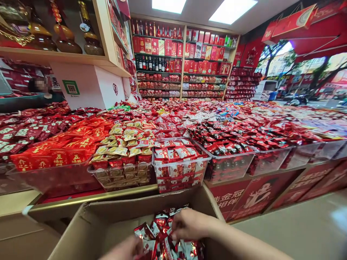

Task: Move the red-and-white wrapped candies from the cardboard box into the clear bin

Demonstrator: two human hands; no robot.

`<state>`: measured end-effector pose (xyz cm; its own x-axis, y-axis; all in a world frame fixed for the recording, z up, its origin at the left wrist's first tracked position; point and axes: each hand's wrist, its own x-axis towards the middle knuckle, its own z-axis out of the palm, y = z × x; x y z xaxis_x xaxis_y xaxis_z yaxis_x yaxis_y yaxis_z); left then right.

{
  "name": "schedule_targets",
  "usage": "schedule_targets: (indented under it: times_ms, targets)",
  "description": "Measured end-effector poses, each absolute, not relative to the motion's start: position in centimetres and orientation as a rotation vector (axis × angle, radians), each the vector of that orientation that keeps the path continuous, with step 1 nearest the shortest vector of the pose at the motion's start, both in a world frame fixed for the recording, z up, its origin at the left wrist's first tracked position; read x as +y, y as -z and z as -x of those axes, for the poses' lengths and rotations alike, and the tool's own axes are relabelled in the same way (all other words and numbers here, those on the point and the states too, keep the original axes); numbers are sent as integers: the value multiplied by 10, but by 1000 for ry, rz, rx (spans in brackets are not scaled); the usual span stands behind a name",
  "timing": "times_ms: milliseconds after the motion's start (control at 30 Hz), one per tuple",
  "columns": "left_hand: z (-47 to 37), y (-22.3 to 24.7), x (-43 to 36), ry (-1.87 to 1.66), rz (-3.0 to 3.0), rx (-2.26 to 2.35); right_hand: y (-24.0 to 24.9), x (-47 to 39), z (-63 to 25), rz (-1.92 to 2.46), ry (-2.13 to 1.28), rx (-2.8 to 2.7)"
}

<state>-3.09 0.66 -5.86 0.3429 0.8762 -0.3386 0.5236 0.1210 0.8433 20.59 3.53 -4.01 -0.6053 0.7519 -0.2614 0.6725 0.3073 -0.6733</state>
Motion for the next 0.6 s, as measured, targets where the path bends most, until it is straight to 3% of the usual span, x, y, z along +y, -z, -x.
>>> schedule_targets:
  times_ms: [200, 600]
  targets:
    - [3, 24, 21, -697, -1373, 1174, 22, 36, -185, 1096, -1672, -1868]
    - [-10, -2, 1, -912, -882, 940, 3, 25, -176, 954, -1806, -1340]
